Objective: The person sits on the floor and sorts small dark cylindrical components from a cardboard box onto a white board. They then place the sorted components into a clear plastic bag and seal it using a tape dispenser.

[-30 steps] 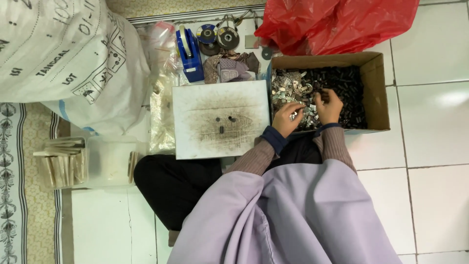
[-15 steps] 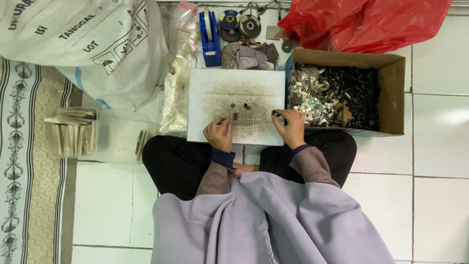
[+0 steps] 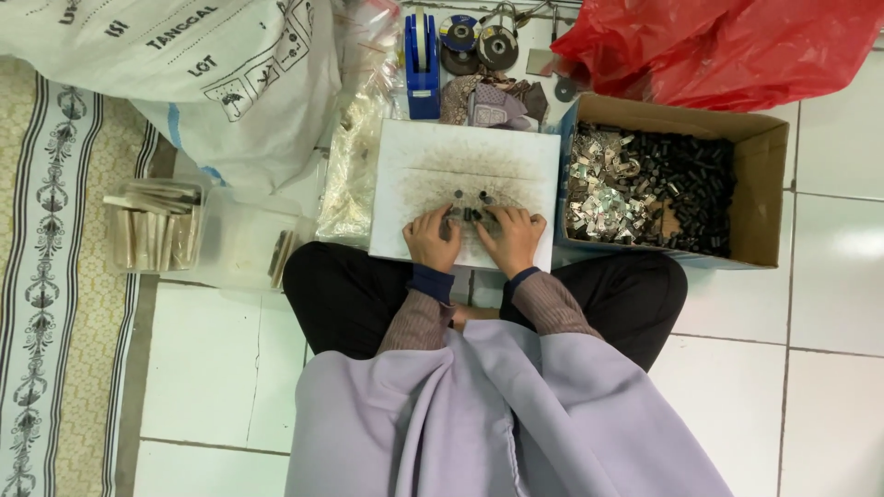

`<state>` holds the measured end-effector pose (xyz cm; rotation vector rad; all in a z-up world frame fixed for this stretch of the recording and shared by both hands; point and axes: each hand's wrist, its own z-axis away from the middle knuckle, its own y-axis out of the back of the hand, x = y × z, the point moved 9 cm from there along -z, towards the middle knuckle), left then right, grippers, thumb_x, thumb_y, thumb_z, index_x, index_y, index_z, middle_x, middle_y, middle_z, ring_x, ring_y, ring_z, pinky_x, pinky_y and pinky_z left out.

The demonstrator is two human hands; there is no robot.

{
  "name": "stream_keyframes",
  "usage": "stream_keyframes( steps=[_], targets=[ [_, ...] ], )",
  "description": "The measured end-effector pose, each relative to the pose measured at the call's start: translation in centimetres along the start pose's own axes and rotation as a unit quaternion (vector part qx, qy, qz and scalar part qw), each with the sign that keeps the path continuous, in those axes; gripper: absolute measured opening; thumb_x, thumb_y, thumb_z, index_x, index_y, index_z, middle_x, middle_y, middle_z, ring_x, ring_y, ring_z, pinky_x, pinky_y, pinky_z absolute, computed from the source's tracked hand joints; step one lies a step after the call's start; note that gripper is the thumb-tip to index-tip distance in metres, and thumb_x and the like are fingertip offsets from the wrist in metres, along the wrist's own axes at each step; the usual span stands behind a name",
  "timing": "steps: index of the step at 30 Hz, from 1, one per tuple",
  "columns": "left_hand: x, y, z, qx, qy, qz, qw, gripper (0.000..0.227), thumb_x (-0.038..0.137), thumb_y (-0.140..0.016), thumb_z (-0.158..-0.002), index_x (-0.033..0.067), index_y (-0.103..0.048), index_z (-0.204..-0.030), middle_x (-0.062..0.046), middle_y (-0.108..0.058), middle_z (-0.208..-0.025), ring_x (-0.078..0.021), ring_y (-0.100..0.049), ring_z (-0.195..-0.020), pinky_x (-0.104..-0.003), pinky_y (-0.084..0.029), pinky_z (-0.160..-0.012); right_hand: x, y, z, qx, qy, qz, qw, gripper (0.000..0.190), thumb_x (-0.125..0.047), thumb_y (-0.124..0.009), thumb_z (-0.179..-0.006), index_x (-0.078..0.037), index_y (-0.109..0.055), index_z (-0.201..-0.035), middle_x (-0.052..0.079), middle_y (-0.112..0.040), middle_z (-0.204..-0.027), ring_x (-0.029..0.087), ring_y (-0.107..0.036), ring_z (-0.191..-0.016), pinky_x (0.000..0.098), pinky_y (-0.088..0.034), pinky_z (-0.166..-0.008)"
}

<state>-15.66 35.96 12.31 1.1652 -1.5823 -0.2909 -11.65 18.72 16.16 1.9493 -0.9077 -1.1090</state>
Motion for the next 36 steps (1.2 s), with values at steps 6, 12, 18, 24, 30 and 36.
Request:
stream_keyframes(
  steps=[6, 12, 18, 24, 30, 36],
  targets=[
    [1.9, 2.6, -0.3, 0.105, -0.011, 0.107, 0.989, 0.033, 0.005, -0.064, -0.086, 0.0224, -0.068, -0.114, 0.007, -0.067, -0.104, -0.0151, -0.063, -0.091, -0.036, -0.041, -0.091, 7.5, 5.9, -1.0, 0.051, -0.058, -0.041, 0.996, 0.017, -0.039, -0.079, -0.094, -0.028, -0.076, -0.107, -0.007, -0.071, -0.088, 0.015, -0.064, -0.089, 0.0411, -0.034, -0.094],
    [14.5, 2.1, -2.8, 0.078, -0.125, 0.238, 0.960, 0.029, 0.002, -0.069, -0.084, 0.0158, -0.069, -0.109, 0.000, -0.069, -0.102, -0.0206, -0.065, -0.086, -0.037, -0.047, -0.087, 23.9, 15.8, -0.2, 0.088, -0.171, -0.054, 0.980, 0.013, -0.021, -0.075, -0.103, -0.009, -0.077, -0.107, 0.012, -0.075, -0.091, 0.034, -0.071, -0.087, 0.0426, -0.051, -0.076],
    [25.8, -13.1, -3.3, -0.164, -0.203, 0.265, 0.928, 0.022, 0.020, -0.067, -0.093, 0.0164, -0.068, -0.115, -0.005, -0.070, -0.104, -0.0281, -0.069, -0.097, -0.042, -0.050, -0.087, 42.4, 13.8, 4.8, 0.040, -0.330, -0.061, 0.941, 0.025, -0.016, -0.081, -0.093, -0.003, -0.077, -0.114, 0.019, -0.074, -0.097, 0.037, -0.073, -0.090, 0.0470, -0.059, -0.073],
    [28.5, -31.5, -0.2, -0.419, -0.196, 0.111, 0.880, 0.026, 0.016, -0.060, -0.098, 0.0088, -0.068, -0.122, -0.012, -0.073, -0.112, -0.0282, -0.072, -0.108, -0.040, -0.058, -0.095, 48.9, 6.0, 4.4, -0.047, -0.383, -0.044, 0.921, 0.031, -0.013, -0.078, -0.085, -0.009, -0.078, -0.116, 0.015, -0.075, -0.103, 0.038, -0.072, -0.100, 0.0497, -0.061, -0.082],
    [26.9, -39.6, 1.7, -0.470, -0.232, -0.001, 0.852, 0.030, 0.012, -0.057, -0.101, 0.0084, -0.066, -0.129, -0.014, -0.070, -0.121, -0.0300, -0.070, -0.110, -0.046, -0.060, -0.092, 43.2, 7.2, 1.2, -0.162, -0.402, 0.114, 0.894, 0.031, -0.020, -0.074, -0.087, -0.011, -0.076, -0.116, 0.015, -0.063, -0.119, 0.037, -0.066, -0.108, 0.0489, -0.062, -0.087],
    [27.1, -40.4, 2.1, -0.358, -0.299, -0.035, 0.884, 0.010, 0.011, -0.069, -0.092, 0.0101, -0.078, -0.097, -0.010, -0.067, -0.103, -0.0284, -0.069, -0.095, -0.041, -0.057, -0.078, 43.8, 6.1, 0.1, -0.192, -0.400, 0.137, 0.886, 0.031, -0.011, -0.070, -0.088, -0.002, -0.074, -0.117, 0.021, -0.061, -0.115, 0.036, -0.065, -0.107, 0.0459, -0.062, -0.085]
  ],
)
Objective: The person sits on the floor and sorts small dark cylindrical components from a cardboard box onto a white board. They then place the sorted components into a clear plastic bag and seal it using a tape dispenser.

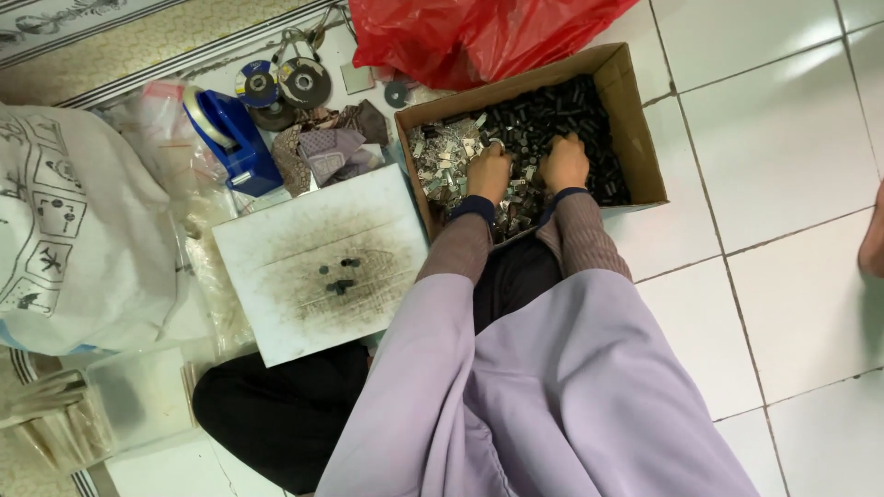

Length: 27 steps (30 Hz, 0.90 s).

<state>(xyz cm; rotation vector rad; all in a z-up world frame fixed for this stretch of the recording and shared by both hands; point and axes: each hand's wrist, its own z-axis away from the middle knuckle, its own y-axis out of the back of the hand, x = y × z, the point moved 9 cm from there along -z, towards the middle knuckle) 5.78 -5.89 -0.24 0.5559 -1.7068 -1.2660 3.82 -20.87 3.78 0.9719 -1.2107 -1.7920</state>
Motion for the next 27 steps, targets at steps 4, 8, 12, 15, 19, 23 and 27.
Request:
stream_keyframes(
  steps=[4, 8, 12, 15, 19, 23, 27],
  targets=[
    [0.1, 1.6, 0.1, 0.033, -0.016, -0.045, 0.998, 0.008, 0.014, -0.071, -0.091, 0.0157, -0.077, -0.093, -0.004, -0.063, -0.098, -0.0233, -0.067, -0.093, -0.040, -0.054, -0.078, 0.1, -0.6, -0.6, -0.012, -0.001, -0.011, 1.000, 0.028, -0.011, -0.070, -0.088, 0.000, -0.075, -0.113, 0.022, -0.063, -0.112, 0.037, -0.065, -0.107, 0.0478, -0.062, -0.085],
    [0.4, 3.8, 0.4, -0.005, -0.006, -0.001, 1.000, 0.022, 0.030, -0.070, -0.094, 0.0170, -0.071, -0.112, -0.003, -0.066, -0.107, -0.0212, -0.065, -0.100, -0.040, -0.046, -0.088, -0.4, 1.3, 0.6, 0.011, -0.028, -0.047, 0.998, 0.031, -0.021, -0.071, -0.087, 0.000, -0.069, -0.110, 0.023, -0.067, -0.101, 0.038, -0.068, -0.099, 0.0519, -0.060, -0.080],
    [-0.5, 5.9, 1.2, 0.004, 0.080, 0.149, 0.986, 0.018, 0.027, -0.060, -0.097, 0.0153, -0.064, -0.110, -0.004, -0.074, -0.093, -0.0237, -0.072, -0.094, -0.042, -0.049, -0.091, -1.4, 4.9, 2.8, 0.076, -0.034, -0.150, 0.985, 0.030, -0.015, -0.069, -0.090, 0.005, -0.065, -0.112, 0.028, -0.072, -0.098, 0.042, -0.073, -0.094, 0.0513, -0.062, -0.074],
    [-1.1, 8.5, 2.8, 0.017, 0.145, 0.230, 0.962, 0.021, 0.034, -0.062, -0.096, 0.0208, -0.065, -0.112, 0.000, -0.077, -0.093, -0.0219, -0.075, -0.093, -0.041, -0.052, -0.092, -1.4, 6.1, 3.3, 0.127, -0.012, -0.196, 0.972, 0.029, -0.011, -0.068, -0.092, 0.005, -0.063, -0.116, 0.030, -0.072, -0.101, 0.043, -0.073, -0.096, 0.0520, -0.062, -0.074],
    [-0.9, 13.4, 6.8, 0.099, 0.143, 0.281, 0.944, 0.020, 0.035, -0.066, -0.097, 0.0203, -0.071, -0.111, -0.003, -0.078, -0.096, -0.0230, -0.076, -0.093, -0.045, -0.048, -0.108, -1.8, 7.8, 5.5, 0.211, 0.056, -0.200, 0.955, 0.020, -0.007, -0.071, -0.089, 0.001, -0.069, -0.107, 0.022, -0.072, -0.092, 0.040, -0.073, -0.089, 0.0491, -0.062, -0.069],
    [-0.7, 18.0, 13.2, 0.293, 0.095, 0.314, 0.898, 0.014, 0.024, -0.081, -0.085, 0.0206, -0.074, -0.096, 0.001, -0.078, -0.086, -0.0201, -0.075, -0.081, -0.033, -0.057, -0.080, -1.2, 8.7, 7.2, 0.310, 0.159, -0.247, 0.904, 0.017, -0.002, -0.071, -0.090, 0.002, -0.071, -0.107, 0.022, -0.070, -0.091, 0.041, -0.071, -0.087, 0.0473, -0.062, -0.066],
    [-2.4, 20.2, 22.5, 0.393, 0.097, 0.298, 0.865, 0.017, 0.017, -0.083, -0.081, 0.0192, -0.067, -0.086, 0.001, -0.077, -0.086, -0.0207, -0.073, -0.076, -0.031, -0.056, -0.074, -0.7, 11.1, 11.3, 0.432, 0.184, -0.281, 0.837, 0.014, -0.007, -0.072, -0.095, -0.005, -0.072, -0.109, 0.013, -0.069, -0.089, 0.030, -0.070, -0.078, 0.0380, -0.062, -0.061]
  ],
)
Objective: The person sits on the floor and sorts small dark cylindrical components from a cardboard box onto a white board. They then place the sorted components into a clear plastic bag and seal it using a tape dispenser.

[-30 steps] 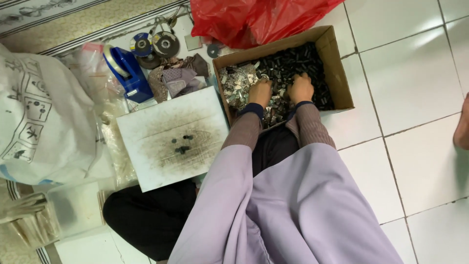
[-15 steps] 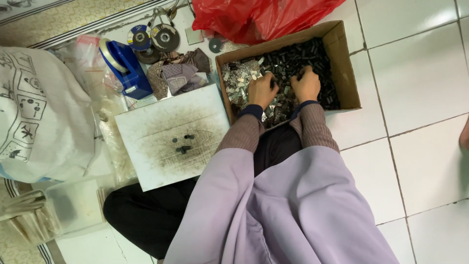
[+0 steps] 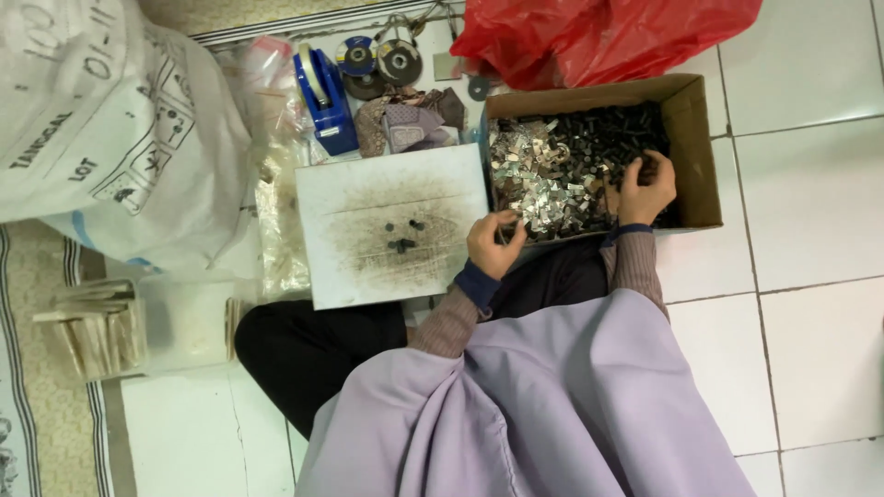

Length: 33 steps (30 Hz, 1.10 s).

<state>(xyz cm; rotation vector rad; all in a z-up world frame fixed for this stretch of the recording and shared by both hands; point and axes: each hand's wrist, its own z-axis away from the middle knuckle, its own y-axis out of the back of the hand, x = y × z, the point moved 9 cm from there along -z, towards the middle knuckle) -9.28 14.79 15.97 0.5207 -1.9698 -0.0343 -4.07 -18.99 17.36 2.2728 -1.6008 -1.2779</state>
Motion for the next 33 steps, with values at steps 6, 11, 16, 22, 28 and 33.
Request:
stream_keyframes(
  steps=[6, 11, 16, 22, 28, 33],
  targets=[
    [-5.1, 15.8, 1.4, 0.034, 0.189, -0.056, 0.980, 0.015, 0.013, -0.086, -0.086, 0.0085, -0.075, -0.096, -0.013, -0.078, -0.094, -0.0313, -0.074, -0.084, -0.040, -0.061, -0.070, -12.2, -2.0, 3.9, -0.098, 0.040, -0.089, 0.990, 0.021, 0.005, -0.074, -0.090, 0.000, -0.073, -0.110, 0.016, -0.069, -0.089, 0.034, -0.070, -0.076, 0.0378, -0.058, -0.059],
    [-9.0, 22.3, 0.2, 0.038, 0.209, -0.175, 0.962, 0.018, 0.020, -0.090, -0.082, 0.0117, -0.077, -0.089, -0.006, -0.078, -0.086, -0.0247, -0.076, -0.085, -0.037, -0.061, -0.076, -21.9, -8.6, 12.6, -0.272, 0.039, -0.169, 0.947, 0.025, -0.001, -0.077, -0.084, -0.004, -0.074, -0.109, 0.016, -0.073, -0.095, 0.036, -0.071, -0.088, 0.0428, -0.058, -0.072],
    [-11.3, 21.7, -0.2, 0.000, 0.159, -0.288, 0.944, 0.019, 0.027, -0.086, -0.084, 0.0137, -0.076, -0.092, -0.004, -0.078, -0.085, -0.0209, -0.075, -0.082, -0.033, -0.058, -0.076, -27.8, -12.7, 17.4, -0.413, 0.030, -0.130, 0.901, 0.026, -0.013, -0.075, -0.089, -0.004, -0.073, -0.113, 0.018, -0.074, -0.102, 0.037, -0.070, -0.100, 0.0437, -0.059, -0.084],
    [-11.2, 21.3, 0.1, -0.017, 0.164, -0.281, 0.945, 0.023, 0.028, -0.084, -0.087, 0.0118, -0.076, -0.102, -0.007, -0.077, -0.098, -0.0260, -0.072, -0.097, -0.037, -0.056, -0.085, -29.2, -13.5, 18.1, -0.456, 0.081, -0.006, 0.886, 0.027, -0.023, -0.073, -0.094, -0.007, -0.072, -0.116, 0.013, -0.074, -0.102, 0.029, -0.071, -0.101, 0.0385, -0.057, -0.087],
    [-6.4, 22.0, -2.0, -0.010, 0.141, -0.266, 0.953, 0.020, 0.019, -0.082, -0.085, 0.0127, -0.076, -0.103, -0.006, -0.077, -0.099, -0.0251, -0.073, -0.092, -0.037, -0.058, -0.084, -27.8, -12.1, 15.6, -0.505, 0.003, -0.079, 0.859, 0.044, -0.018, -0.074, -0.091, -0.001, -0.066, -0.131, 0.021, -0.073, -0.110, 0.036, -0.070, -0.107, 0.0447, -0.057, -0.092],
    [-0.3, 18.2, -5.3, 0.024, 0.039, -0.156, 0.987, 0.015, 0.009, -0.074, -0.088, 0.0151, -0.073, -0.102, -0.005, -0.075, -0.100, -0.0249, -0.072, -0.086, -0.038, -0.057, -0.082, -18.6, -8.6, 7.9, -0.361, -0.039, -0.109, 0.925, 0.032, -0.019, -0.080, -0.091, -0.008, -0.072, -0.120, 0.014, -0.077, -0.094, 0.033, -0.074, -0.090, 0.0458, -0.055, -0.080]
  ],
)
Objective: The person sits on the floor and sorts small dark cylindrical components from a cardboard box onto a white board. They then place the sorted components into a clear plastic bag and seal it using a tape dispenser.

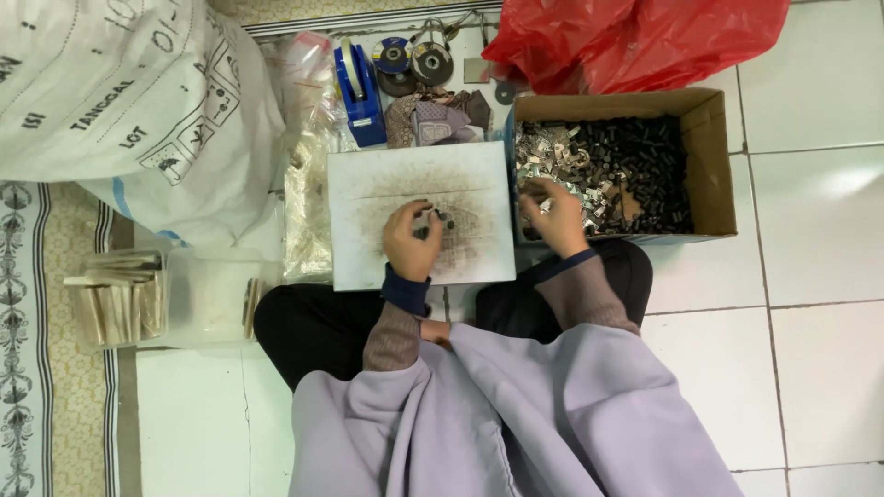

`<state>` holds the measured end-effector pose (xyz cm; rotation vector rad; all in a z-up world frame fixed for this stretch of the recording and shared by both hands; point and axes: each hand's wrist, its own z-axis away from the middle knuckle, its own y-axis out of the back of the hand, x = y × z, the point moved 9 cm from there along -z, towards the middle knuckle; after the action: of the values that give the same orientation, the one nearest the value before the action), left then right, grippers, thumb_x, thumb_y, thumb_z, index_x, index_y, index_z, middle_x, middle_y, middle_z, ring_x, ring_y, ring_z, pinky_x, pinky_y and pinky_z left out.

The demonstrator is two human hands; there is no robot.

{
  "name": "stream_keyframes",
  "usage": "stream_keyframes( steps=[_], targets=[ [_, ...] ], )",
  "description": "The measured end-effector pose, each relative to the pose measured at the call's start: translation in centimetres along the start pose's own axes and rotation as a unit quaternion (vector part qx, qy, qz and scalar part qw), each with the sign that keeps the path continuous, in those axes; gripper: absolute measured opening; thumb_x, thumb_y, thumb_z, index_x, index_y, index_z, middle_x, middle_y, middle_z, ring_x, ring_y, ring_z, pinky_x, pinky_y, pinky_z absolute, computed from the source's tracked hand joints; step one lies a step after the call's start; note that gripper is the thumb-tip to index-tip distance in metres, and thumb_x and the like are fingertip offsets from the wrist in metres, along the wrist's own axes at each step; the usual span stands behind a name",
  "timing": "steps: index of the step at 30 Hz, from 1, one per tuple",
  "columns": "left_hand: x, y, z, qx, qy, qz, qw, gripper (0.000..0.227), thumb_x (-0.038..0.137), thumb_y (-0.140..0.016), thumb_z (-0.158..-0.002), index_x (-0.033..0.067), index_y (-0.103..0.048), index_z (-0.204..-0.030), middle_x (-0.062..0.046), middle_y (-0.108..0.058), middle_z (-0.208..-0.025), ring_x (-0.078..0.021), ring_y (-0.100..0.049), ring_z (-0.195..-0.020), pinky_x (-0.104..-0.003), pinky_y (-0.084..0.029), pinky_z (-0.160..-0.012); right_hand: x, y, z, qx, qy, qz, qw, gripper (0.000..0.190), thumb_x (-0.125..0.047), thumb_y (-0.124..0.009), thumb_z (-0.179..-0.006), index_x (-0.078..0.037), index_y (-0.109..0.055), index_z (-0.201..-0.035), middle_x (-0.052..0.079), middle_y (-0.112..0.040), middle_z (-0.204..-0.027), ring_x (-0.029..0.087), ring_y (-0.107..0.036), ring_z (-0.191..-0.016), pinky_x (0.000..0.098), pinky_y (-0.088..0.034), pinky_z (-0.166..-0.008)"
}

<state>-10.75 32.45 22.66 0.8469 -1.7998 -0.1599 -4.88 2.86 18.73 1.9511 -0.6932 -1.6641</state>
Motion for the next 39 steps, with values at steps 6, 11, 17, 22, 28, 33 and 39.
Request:
stream_keyframes(
  steps=[6, 11, 17, 22, 28, 33, 39],
  targets=[
    [8.1, -17.3, -0.5, -0.208, -0.082, 0.063, 0.973, 0.015, 0.020, -0.070, -0.093, 0.0145, -0.074, -0.107, -0.006, -0.075, -0.100, -0.0289, -0.073, -0.094, -0.041, -0.057, -0.085, 20.6, 11.3, -4.0, 0.100, -0.118, 0.031, 0.987, 0.024, -0.019, -0.075, -0.100, -0.005, -0.075, -0.119, 0.019, -0.075, -0.099, 0.037, -0.072, -0.092, 0.0464, -0.058, -0.076],
    [7.4, -34.5, 1.0, -0.386, -0.094, -0.011, 0.918, 0.028, 0.019, -0.063, -0.098, 0.0087, -0.070, -0.123, -0.015, -0.073, -0.118, -0.0313, -0.071, -0.112, -0.041, -0.060, -0.094, 33.2, 10.2, -4.5, 0.126, -0.186, 0.065, 0.972, 0.020, -0.014, -0.073, -0.095, -0.011, -0.078, -0.114, 0.014, -0.075, -0.099, 0.035, -0.072, -0.096, 0.0461, -0.060, -0.080],
    [3.3, -45.8, 4.7, -0.495, -0.129, -0.152, 0.846, 0.035, 0.017, -0.064, -0.098, 0.0091, -0.065, -0.132, -0.019, -0.067, -0.130, -0.0326, -0.068, -0.119, -0.045, -0.059, -0.097, 27.1, 8.6, -6.0, 0.037, -0.206, 0.162, 0.964, 0.028, -0.008, -0.063, -0.097, -0.006, -0.071, -0.124, 0.023, -0.067, -0.111, 0.042, -0.069, -0.107, 0.0518, -0.059, -0.090],
    [2.4, -46.2, 5.3, -0.510, -0.116, -0.173, 0.834, 0.039, 0.016, -0.063, -0.101, 0.0065, -0.059, -0.138, -0.020, -0.062, -0.137, -0.0355, -0.065, -0.121, -0.049, -0.056, -0.100, 27.0, 7.8, -7.5, -0.003, -0.235, 0.202, 0.951, 0.027, -0.017, -0.067, -0.099, -0.003, -0.067, -0.122, 0.024, -0.066, -0.109, 0.040, -0.072, -0.100, 0.0496, -0.063, -0.079],
    [0.0, -49.4, 6.6, -0.437, -0.202, -0.178, 0.858, 0.028, 0.020, -0.067, -0.098, 0.0137, -0.067, -0.125, -0.011, -0.069, -0.119, -0.0288, -0.074, -0.102, -0.043, -0.060, -0.087, 27.0, 7.9, -7.9, 0.010, -0.265, 0.220, 0.939, 0.029, -0.012, -0.071, -0.095, 0.002, -0.061, -0.118, 0.029, -0.066, -0.104, 0.045, -0.072, -0.095, 0.0534, -0.064, -0.074],
    [4.1, -47.3, 5.7, -0.356, -0.287, -0.201, 0.866, 0.025, 0.015, -0.067, -0.096, 0.0219, -0.072, -0.119, -0.005, -0.066, -0.109, -0.0241, -0.073, -0.087, -0.039, -0.057, -0.071, 26.5, 8.2, -7.7, 0.029, -0.264, 0.197, 0.944, 0.035, -0.010, -0.073, -0.087, -0.001, -0.055, -0.116, 0.027, -0.066, -0.104, 0.048, -0.071, -0.096, 0.0562, -0.063, -0.075],
    [2.3, -50.4, 8.8, -0.268, -0.360, -0.246, 0.859, 0.018, 0.020, -0.067, -0.090, 0.0208, -0.073, -0.108, -0.002, -0.062, -0.103, -0.0219, -0.071, -0.082, -0.038, -0.051, -0.063, 26.7, 8.5, -7.7, 0.054, -0.254, 0.176, 0.949, 0.034, -0.007, -0.072, -0.088, 0.000, -0.055, -0.117, 0.027, -0.065, -0.106, 0.046, -0.071, -0.098, 0.0531, -0.064, -0.077]
  ],
)
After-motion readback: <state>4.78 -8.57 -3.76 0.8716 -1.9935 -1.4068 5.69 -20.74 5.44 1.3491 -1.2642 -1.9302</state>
